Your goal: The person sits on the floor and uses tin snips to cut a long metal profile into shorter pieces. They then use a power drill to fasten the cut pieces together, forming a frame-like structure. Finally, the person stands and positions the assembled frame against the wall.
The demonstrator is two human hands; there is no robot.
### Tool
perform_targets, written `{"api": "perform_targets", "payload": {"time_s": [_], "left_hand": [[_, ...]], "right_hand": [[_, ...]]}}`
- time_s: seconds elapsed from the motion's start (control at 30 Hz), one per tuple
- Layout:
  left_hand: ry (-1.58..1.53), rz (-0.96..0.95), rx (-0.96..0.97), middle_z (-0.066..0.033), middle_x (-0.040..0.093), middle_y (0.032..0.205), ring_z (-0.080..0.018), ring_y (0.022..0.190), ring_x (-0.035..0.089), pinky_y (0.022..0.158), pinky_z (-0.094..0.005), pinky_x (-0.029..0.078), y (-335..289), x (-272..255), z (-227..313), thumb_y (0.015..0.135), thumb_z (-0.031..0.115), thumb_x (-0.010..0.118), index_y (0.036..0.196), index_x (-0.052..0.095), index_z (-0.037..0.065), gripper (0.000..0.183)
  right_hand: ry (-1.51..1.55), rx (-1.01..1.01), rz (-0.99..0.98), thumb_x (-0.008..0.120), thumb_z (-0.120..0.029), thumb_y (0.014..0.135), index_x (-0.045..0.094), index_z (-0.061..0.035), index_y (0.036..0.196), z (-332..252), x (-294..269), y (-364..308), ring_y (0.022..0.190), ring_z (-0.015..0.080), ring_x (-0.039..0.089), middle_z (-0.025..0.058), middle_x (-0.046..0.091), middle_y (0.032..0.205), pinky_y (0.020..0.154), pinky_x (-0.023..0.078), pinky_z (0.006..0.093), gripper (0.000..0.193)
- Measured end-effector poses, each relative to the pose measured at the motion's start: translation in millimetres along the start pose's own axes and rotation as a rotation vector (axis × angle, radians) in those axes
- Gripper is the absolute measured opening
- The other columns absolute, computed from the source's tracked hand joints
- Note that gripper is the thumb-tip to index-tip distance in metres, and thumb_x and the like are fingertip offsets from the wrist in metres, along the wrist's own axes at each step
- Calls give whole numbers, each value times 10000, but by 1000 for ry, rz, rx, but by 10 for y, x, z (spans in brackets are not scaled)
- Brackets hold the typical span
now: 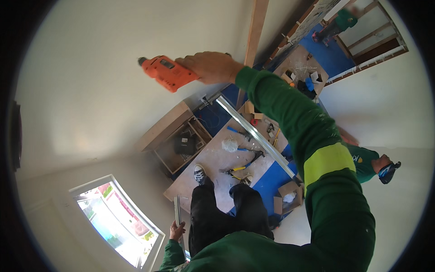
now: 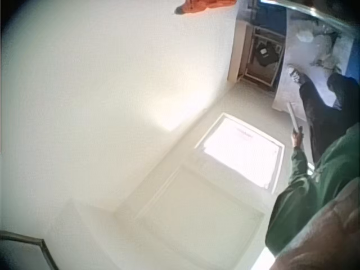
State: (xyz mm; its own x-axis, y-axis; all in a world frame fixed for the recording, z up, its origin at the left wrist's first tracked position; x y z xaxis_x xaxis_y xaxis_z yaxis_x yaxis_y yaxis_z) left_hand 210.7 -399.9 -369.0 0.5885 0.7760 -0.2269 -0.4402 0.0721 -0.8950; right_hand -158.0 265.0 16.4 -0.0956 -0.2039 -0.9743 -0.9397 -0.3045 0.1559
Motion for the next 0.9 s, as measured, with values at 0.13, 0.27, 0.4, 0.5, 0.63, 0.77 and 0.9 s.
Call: {"api": "perform_targets", "payload": {"time_s": [0.13, 0.27, 0.4, 0.5, 0.63, 0.77, 0.9], "left_hand": [[-92, 18, 31, -81, 730, 902, -183, 656, 706, 595, -349, 587, -60, -118, 204, 1008, 259, 803, 1330, 664, 49, 409], [-81, 15, 81, -85, 726, 907, -182, 653, 702, 590, -344, 585, -27, -319, 522, 1013, 271, 805, 1302, 657, 45, 396], [-64, 55, 109, -120, 725, 959, -199, 651, 702, 592, -352, 582, -91, -530, 895, 1025, 355, 812, 1287, 645, 20, 457], [17, 105, 195, -117, 723, 968, -198, 663, 714, 595, -352, 591, -277, -685, 1244, 1045, 394, 784, 1285, 654, 6, 475], [35, 197, 272, -118, 746, 987, -195, 709, 749, 631, -349, 614, -615, -927, 1642, 1056, 424, 761, 1326, 664, -4, 515], [-14, 279, 375, -93, 706, 875, -183, 703, 725, 645, -347, 614, -1069, -1077, 1922, 1080, 420, 746, 1279, 643, -15, 490], [-106, 347, 461, -98, 684, 903, -178, 700, 703, 639, -342, 604, -1656, -1128, 2000, 1104, 400, 727, 1264, 597, -46, 492]], "right_hand": [[74, -128, 135, 692, -165, 1005, 502, -101, 1594, -763, -307, 229, 1054, 349, 753, 115, 749, 1189, 942, 606, 483, 622], [218, -145, 246, 751, -141, 944, 517, -105, 1549, -1480, -540, 469, 1050, 351, 756, 114, 748, 1174, 921, 610, 486, 650], [523, -33, 161, 796, -127, 904, 455, -33, 1627, -2079, -748, 606, 1049, 318, 726, 120, 708, 1152, 935, 590, 463, 804], [814, -15, 264, 810, -160, 944, 456, -42, 1625, -2502, -1161, 573, 1060, 330, 738, 128, 717, 1156, 940, 595, 478, 777], [1038, -32, 414, 830, -171, 944, 462, -61, 1624, -2929, -1734, 449, 1108, 350, 742, 139, 730, 1216, 965, 599, 481, 781], [1266, -42, 552, 773, -117, 942, 507, -105, 1596, -3195, -2202, 112, 1131, 411, 736, 178, 739, 1274, 981, 594, 503, 706], [1208, -124, 657, 748, -88, 930, 497, -86, 1603, -3355, -2661, -343, 1129, 417, 738, 185, 738, 1288, 988, 594, 502, 718]]}}
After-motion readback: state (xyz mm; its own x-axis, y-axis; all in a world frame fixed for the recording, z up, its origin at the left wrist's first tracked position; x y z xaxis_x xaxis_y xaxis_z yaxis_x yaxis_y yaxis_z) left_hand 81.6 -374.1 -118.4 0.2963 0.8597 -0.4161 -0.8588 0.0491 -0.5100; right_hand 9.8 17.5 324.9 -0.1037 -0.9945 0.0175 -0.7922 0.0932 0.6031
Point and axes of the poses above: each hand's wrist, its own y-axis towards the middle knuckle, its own x-axis out of the palm, z = x × y, the point moved 10 cm from there along y, towards the middle knuckle
